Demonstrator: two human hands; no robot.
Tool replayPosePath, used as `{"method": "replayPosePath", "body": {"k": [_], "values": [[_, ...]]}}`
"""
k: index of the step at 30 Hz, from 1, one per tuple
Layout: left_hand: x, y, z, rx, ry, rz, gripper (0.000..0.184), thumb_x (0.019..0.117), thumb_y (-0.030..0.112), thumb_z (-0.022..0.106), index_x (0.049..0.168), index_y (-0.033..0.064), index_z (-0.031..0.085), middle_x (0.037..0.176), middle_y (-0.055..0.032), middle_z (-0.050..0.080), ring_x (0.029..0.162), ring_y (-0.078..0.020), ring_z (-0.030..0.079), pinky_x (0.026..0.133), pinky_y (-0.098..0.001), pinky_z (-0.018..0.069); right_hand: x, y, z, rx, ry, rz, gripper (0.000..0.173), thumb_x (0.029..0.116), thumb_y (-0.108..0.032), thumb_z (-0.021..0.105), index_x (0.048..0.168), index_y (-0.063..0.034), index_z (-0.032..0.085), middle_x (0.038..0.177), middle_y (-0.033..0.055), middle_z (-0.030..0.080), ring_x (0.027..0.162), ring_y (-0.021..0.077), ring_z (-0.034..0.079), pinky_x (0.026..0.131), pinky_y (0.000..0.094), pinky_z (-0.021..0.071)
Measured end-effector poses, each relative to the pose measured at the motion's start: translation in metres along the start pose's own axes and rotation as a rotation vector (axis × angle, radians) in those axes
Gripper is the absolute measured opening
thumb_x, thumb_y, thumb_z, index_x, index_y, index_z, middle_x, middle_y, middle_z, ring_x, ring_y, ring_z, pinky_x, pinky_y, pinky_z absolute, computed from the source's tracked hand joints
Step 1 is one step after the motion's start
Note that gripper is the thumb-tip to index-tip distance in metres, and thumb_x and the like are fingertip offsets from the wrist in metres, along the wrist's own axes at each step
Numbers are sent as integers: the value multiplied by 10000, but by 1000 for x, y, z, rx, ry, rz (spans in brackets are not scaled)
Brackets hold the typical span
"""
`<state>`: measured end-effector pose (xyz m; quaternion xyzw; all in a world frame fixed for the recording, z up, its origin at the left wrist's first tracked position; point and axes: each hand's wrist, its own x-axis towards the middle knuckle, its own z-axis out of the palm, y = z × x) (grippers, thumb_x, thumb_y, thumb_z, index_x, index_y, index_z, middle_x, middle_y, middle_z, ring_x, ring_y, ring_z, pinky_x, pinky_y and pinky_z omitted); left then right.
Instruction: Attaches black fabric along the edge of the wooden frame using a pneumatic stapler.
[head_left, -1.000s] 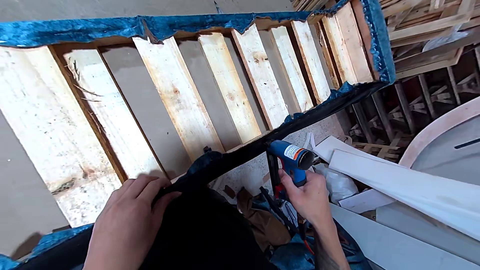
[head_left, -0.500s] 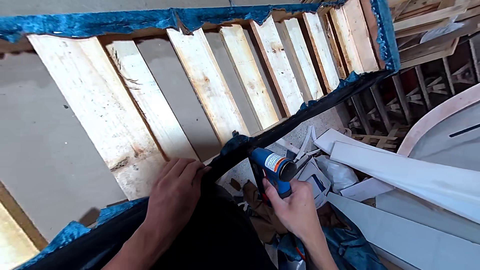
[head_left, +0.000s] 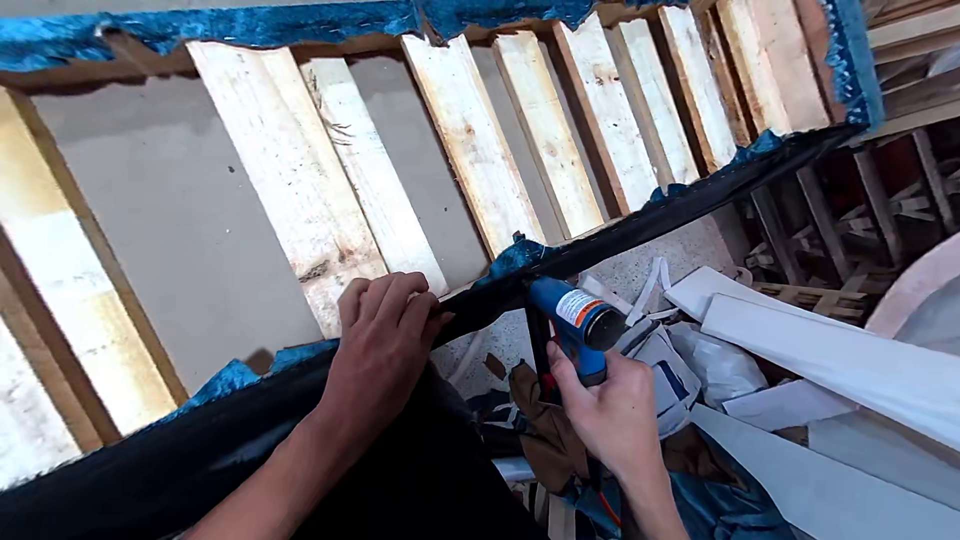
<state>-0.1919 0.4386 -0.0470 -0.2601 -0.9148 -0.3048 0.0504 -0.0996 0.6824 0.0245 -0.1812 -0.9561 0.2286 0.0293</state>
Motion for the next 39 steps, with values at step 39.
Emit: {"method": "replayPosePath", "body": {"k": [39], "values": [[-158, -142, -160, -110, -128, -182, 292, 962, 450, 643, 990, 184, 761, 1063, -2, 712, 992, -221, 669, 890, -513, 495, -129, -171, 81, 62, -98, 16, 180, 918, -371, 663, 852, -207, 697, 637, -134, 608, 547, -49, 569, 482, 180, 488]]}}
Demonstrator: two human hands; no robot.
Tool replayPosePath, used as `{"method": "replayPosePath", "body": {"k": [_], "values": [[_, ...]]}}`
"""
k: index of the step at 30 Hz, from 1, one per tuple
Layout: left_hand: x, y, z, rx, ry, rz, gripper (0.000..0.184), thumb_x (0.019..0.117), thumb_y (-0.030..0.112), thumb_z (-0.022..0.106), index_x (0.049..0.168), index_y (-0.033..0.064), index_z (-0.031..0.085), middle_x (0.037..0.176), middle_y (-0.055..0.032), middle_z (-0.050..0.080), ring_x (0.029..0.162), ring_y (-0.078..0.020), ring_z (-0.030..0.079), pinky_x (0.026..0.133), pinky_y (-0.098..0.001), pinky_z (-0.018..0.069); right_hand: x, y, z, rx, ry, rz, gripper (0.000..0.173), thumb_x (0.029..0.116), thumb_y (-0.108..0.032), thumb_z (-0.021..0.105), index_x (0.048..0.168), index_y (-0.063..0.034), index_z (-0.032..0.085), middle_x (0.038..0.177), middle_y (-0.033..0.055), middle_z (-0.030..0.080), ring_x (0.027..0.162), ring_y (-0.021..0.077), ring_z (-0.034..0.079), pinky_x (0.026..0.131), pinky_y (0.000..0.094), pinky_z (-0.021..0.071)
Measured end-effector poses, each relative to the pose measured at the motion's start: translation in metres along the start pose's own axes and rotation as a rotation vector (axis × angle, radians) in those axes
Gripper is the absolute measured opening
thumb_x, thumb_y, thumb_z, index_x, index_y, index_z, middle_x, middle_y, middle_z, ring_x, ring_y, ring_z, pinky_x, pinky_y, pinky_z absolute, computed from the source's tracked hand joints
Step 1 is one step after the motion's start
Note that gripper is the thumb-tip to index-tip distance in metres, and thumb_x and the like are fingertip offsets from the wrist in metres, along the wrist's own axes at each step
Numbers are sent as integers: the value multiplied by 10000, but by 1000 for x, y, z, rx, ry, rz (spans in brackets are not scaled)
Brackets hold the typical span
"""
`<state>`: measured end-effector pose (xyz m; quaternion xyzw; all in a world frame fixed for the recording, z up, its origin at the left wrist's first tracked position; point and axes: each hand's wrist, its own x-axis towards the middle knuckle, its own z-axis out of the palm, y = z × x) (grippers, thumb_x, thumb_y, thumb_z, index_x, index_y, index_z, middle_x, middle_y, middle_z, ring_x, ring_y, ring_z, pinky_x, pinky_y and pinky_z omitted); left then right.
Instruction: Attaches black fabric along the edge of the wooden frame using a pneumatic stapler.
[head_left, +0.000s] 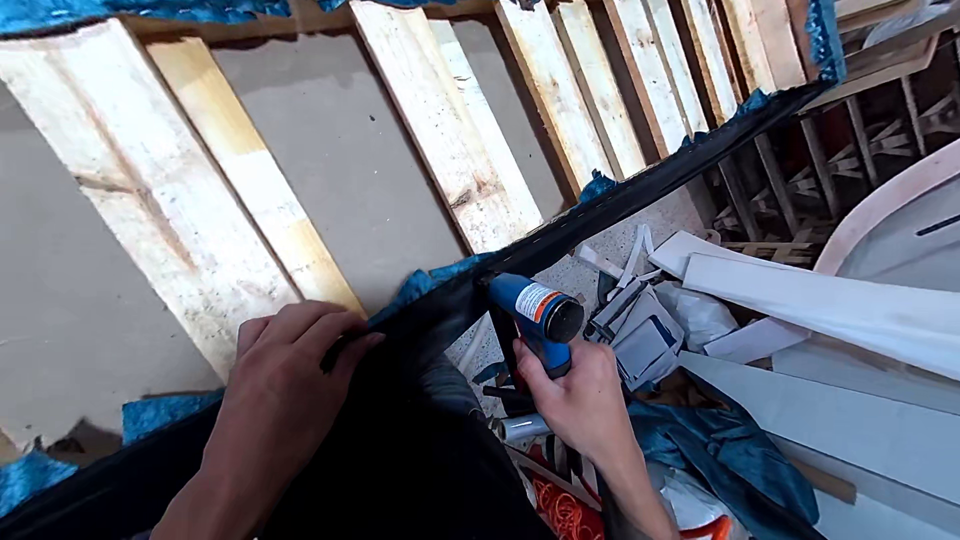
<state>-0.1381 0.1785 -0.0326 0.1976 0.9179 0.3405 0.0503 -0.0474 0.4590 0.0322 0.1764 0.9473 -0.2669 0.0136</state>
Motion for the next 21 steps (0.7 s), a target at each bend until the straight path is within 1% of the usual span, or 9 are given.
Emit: {"method": "replayPosePath", "body": {"k": [3, 4, 7, 10, 12, 14, 15, 18, 21], "values": [[-17, 2, -7, 18, 35, -26, 244, 950, 404, 674, 990, 182, 767, 1198, -46, 645, 1085, -286, 599, 898, -546, 454, -11, -3, 2, 22, -1, 2, 200, 930, -394, 655, 862, -210, 696, 619, -128, 605, 517, -27, 570, 453, 207, 499], [-24, 1, -9, 41, 54, -31, 248, 950, 403, 673, 990, 177, 767, 1203, -59, 638, 1080, -298, 588, 891, -552, 435, -14, -3, 1, 46, -14, 14, 220, 939, -407, 648, 869, -204, 697, 615, -120, 614, 507, -12, 583, 443, 224, 514], [-44, -5, -17, 103, 92, -99, 272, 952, 441, 658, 1000, 197, 767, 1142, -29, 663, 1049, -266, 617, 877, -543, 451, -23, 1, 0, 136, -60, 33, 256, 958, -418, 641, 863, -187, 692, 615, -102, 642, 492, 31, 619, 429, 257, 552], [-56, -8, -28, 158, 135, -193, 296, 970, 425, 656, 1020, 154, 764, 1123, -80, 674, 1066, -318, 624, 885, -601, 450, -23, 8, 3, 166, -65, -26, 282, 953, -439, 646, 854, -178, 693, 630, -105, 651, 504, 27, 626, 437, 255, 556], [-59, -8, -32, 192, 139, -266, 287, 973, 403, 668, 988, 131, 756, 1119, -99, 681, 1057, -323, 632, 893, -603, 452, -21, 13, 7, 154, -64, -67, 280, 948, -452, 629, 857, -194, 687, 628, -115, 647, 508, 14, 620, 438, 257, 548], [-59, -7, -30, 196, 140, -300, 263, 978, 381, 679, 975, 126, 743, 1129, -83, 675, 1033, -265, 655, 860, -530, 530, -20, 14, 13, 134, -44, -76, 281, 946, -474, 618, 852, -215, 669, 599, -122, 615, 480, 12, 591, 417, 270, 521], [-59, -5, -29, 190, 149, -308, 256, 980, 370, 683, 971, 121, 741, 1136, -80, 674, 1038, -253, 657, 861, -511, 544, -19, 13, 15, 118, -28, -73, 280, 940, -481, 617, 845, -221, 661, 583, -121, 593, 466, 13, 574, 406, 275, 505], [-60, 1, -25, 205, 176, -364, 252, 992, 371, 667, 960, 130, 734, 1150, -77, 671, 1092, -276, 633, 927, -554, 506, -16, 10, 21, 68, 9, -63, 305, 921, -495, 611, 814, -213, 653, 557, -104, 543, 460, 30, 534, 409, 293, 452], [-58, -1, -23, 214, 199, -368, 250, 996, 368, 664, 954, 129, 724, 1115, -73, 677, 1056, -282, 644, 904, -557, 517, -19, 6, 24, 66, 31, -55, 311, 922, -490, 613, 809, -204, 658, 557, -97, 540, 470, 39, 536, 424, 296, 450]]}}
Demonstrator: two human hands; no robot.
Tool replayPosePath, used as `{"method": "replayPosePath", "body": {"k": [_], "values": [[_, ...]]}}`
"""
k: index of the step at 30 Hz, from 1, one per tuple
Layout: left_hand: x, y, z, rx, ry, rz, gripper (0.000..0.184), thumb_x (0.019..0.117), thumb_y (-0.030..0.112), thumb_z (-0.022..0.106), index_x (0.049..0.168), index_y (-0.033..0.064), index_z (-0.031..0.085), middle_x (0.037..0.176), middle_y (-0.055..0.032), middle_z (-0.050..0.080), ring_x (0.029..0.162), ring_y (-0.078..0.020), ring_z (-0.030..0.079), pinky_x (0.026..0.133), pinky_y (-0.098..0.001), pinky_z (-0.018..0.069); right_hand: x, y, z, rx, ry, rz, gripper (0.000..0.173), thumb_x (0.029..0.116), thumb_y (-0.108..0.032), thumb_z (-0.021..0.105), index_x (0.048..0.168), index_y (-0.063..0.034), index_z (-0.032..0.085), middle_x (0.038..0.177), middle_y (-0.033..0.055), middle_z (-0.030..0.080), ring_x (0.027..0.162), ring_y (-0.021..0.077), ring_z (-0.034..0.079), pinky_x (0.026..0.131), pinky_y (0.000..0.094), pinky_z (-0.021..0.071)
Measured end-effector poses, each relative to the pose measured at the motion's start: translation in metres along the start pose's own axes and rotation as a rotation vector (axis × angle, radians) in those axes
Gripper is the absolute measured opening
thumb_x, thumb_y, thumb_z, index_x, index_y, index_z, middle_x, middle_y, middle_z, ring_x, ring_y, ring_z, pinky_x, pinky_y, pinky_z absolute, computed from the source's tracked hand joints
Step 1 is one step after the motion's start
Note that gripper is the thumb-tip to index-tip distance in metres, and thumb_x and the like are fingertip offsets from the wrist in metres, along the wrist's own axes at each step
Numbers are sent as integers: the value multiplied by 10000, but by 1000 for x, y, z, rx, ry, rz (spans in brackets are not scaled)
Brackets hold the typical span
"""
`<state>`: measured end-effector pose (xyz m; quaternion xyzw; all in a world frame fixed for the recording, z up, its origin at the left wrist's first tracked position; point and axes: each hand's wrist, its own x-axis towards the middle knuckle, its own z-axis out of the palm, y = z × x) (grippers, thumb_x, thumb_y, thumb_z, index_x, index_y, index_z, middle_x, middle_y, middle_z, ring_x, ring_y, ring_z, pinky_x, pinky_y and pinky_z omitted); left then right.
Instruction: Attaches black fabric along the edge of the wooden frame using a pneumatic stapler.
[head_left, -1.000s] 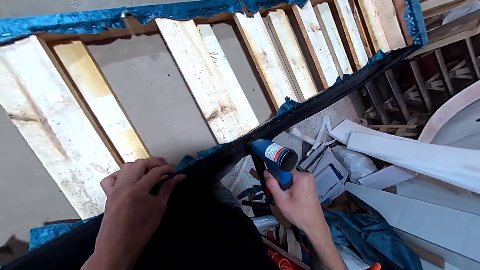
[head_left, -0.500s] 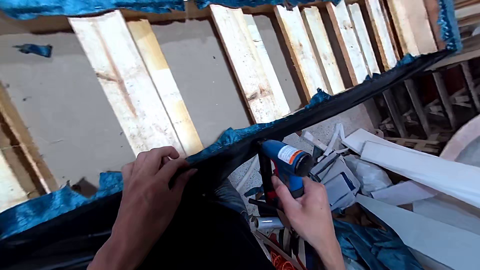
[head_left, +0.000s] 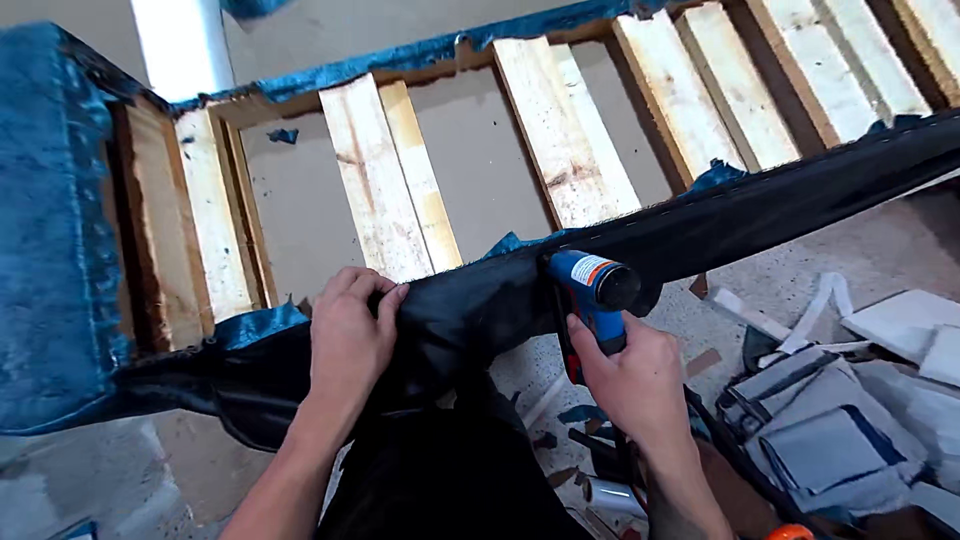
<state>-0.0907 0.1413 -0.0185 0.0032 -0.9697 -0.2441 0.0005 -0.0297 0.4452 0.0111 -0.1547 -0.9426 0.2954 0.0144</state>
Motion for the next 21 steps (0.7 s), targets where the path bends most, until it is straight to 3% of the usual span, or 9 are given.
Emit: {"method": "replayPosePath", "body": {"k": [6, 9, 16, 21], "values": [[-1, -23, -5, -18, -7, 79, 265, 972, 432, 687, 991, 170, 726, 1109, -39, 667, 1053, -247, 638, 933, -551, 490, -3, -10, 4, -68, 17, 27, 329, 919, -484, 599, 779, -192, 654, 565, -68, 548, 486, 85, 556, 444, 347, 465], [-5, -48, -15, -39, -46, 140, 333, 957, 492, 672, 1036, 175, 738, 1139, -30, 674, 1084, -246, 634, 960, -554, 478, -10, -20, 6, -75, 49, 15, 338, 916, -504, 615, 773, -201, 660, 552, -88, 550, 469, 50, 548, 428, 317, 465], [-1, -85, -31, -122, -133, 196, 272, 993, 415, 632, 1024, 166, 737, 1074, 3, 706, 1019, -189, 672, 881, -470, 549, -27, -51, 26, -93, 55, 85, 329, 916, -512, 620, 755, -226, 642, 545, -105, 559, 445, 36, 550, 403, 304, 482], [-1, -104, -29, -211, -114, 202, 349, 966, 485, 648, 1061, 161, 734, 1018, 6, 708, 937, -153, 684, 804, -385, 580, -31, -70, 29, -133, 38, 160, 313, 897, -497, 630, 729, -233, 631, 530, -95, 574, 431, 45, 567, 392, 316, 497]]}}
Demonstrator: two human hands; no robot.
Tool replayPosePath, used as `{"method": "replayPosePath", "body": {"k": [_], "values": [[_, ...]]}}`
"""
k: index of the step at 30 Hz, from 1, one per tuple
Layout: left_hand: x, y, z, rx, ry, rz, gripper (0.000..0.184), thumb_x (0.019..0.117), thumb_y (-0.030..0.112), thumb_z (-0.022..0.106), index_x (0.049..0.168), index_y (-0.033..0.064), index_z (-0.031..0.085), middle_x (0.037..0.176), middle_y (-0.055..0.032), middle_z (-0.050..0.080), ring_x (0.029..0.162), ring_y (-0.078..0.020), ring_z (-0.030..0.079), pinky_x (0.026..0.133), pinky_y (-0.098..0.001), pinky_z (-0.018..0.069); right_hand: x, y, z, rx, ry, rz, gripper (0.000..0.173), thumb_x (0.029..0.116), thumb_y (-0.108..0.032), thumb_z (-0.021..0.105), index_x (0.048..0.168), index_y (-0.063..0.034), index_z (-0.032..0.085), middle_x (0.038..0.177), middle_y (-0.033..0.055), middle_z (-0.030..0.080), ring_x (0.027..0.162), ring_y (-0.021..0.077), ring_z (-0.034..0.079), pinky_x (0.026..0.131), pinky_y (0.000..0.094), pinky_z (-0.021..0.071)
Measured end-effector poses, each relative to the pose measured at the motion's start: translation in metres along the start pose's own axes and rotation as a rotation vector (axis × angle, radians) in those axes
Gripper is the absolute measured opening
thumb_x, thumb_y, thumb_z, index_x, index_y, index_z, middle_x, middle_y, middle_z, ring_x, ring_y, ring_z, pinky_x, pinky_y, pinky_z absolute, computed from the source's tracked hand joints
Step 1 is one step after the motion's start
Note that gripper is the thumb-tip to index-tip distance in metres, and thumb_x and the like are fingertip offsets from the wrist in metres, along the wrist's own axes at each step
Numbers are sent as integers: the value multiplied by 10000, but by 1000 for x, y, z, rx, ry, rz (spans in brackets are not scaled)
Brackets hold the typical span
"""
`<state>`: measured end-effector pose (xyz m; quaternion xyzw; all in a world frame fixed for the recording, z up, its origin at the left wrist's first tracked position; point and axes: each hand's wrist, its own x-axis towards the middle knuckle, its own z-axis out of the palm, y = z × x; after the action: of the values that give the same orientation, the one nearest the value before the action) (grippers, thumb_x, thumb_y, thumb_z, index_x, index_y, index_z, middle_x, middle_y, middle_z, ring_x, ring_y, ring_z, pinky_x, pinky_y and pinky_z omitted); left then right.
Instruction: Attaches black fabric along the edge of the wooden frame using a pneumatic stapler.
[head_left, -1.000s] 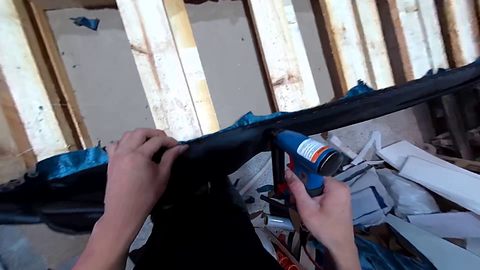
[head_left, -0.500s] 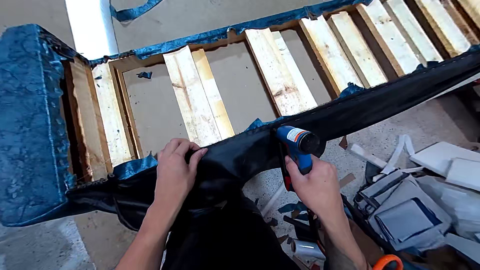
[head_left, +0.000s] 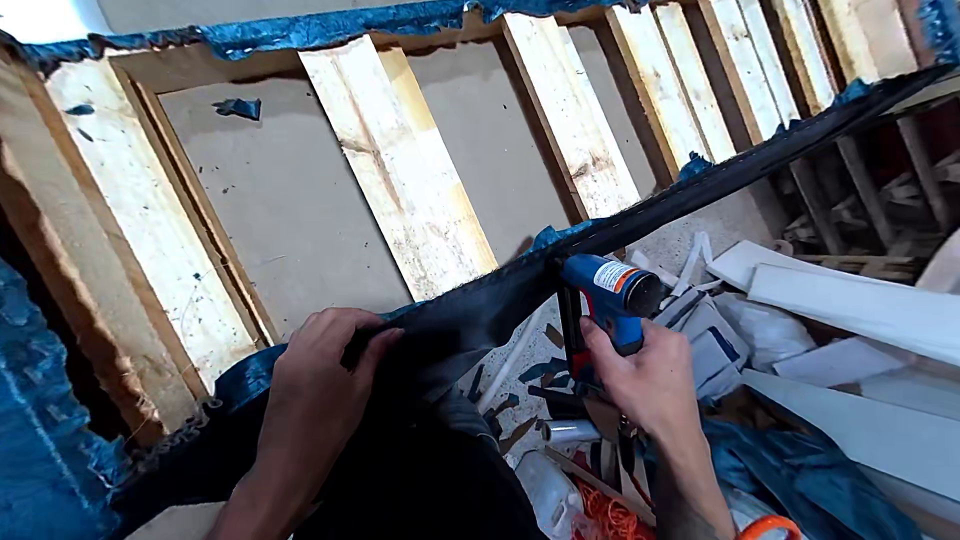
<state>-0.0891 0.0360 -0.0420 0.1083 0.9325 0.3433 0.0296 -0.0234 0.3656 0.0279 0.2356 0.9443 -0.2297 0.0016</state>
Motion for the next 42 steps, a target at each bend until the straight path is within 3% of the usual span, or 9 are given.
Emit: {"method": "replayPosePath", "body": {"k": [5, 11, 17, 24, 27, 32, 36, 39, 42], "values": [[-11, -6, 2, -44, 150, 92, 443, 942, 380, 740, 1260, 79, 673, 1243, -171, 650, 1188, -347, 608, 1006, -540, 484, -13, -27, 8, 6, -13, -37, 282, 905, -458, 644, 753, -220, 646, 548, -102, 580, 443, 29, 568, 399, 285, 508], [-33, -21, 9, 41, 102, 286, 256, 990, 272, 670, 1208, 151, 723, 1303, -117, 647, 1222, -331, 576, 1009, -538, 421, -41, -65, 24, -32, -5, -45, 211, 895, -405, 644, 791, -223, 669, 586, -144, 555, 492, -46, 517, 434, 197, 446], [-51, -28, 16, 73, 99, 345, 352, 1003, 267, 634, 1321, 126, 687, 1453, -77, 604, 1371, -274, 530, 1139, -490, 389, -70, -95, 39, -21, -43, -55, 205, 918, -405, 649, 867, -215, 706, 662, -142, 624, 572, -54, 579, 490, 185, 493], [-75, -42, 24, 103, 77, 395, 425, 1037, 248, 556, 1424, 82, 613, 1584, -7, 494, 1534, -207, 333, 1251, -510, 175, -101, -125, 61, 43, -53, -72, 216, 922, -365, 661, 848, -169, 713, 678, -111, 655, 595, -60, 604, 510, 166, 508], [-87, -53, 20, -9, 58, 414, 397, 1044, 222, 547, 1407, 78, 622, 1583, -6, 495, 1533, -188, 335, 1264, -506, 171, -112, -136, 69, 50, -61, -86, 213, 925, -361, 663, 848, -167, 708, 677, -109, 651, 602, -61, 602, 514, 162, 505], [-102, -69, 3, -212, -3, 487, 290, 1035, 141, 553, 1268, 50, 699, 1500, -61, 581, 1457, -229, 459, 1223, -457, 319, -128, -151, 78, 68, -76, -105, 206, 926, -344, 670, 867, -152, 714, 693, -100, 665, 617, -61, 614, 525, 157, 511], [-108, -69, -11, -409, -26, 322, 270, 1022, 186, 602, 1252, 67, 679, 1429, -101, 617, 1305, -188, 582, 1094, -330, 473, -140, -165, 85, 67, -91, -123, 203, 920, -336, 670, 886, -142, 714, 715, -92, 679, 650, -60, 632, 554, 156, 528], [-109, -67, -18, -601, -15, 155, 405, 1019, 223, 622, 1372, 48, 528, 1211, -116, 629, 956, -107, 627, 826, -227, 539, -148, -175, 89, 61, -84, -131, 204, 920, -327, 662, 908, -131, 716, 724, -84, 686, 662, -62, 636, 565, 152, 530], [-111, -63, -28, -741, -109, 49, 710, 1015, 205, 609, 1569, -26, 230, 1089, -87, 631, 823, -55, 593, 747, -195, 518, -155, -182, 92, 56, -86, -133, 212, 917, -334, 659, 909, -130, 715, 729, -80, 689, 670, -63, 641, 568, 148, 531]]}}
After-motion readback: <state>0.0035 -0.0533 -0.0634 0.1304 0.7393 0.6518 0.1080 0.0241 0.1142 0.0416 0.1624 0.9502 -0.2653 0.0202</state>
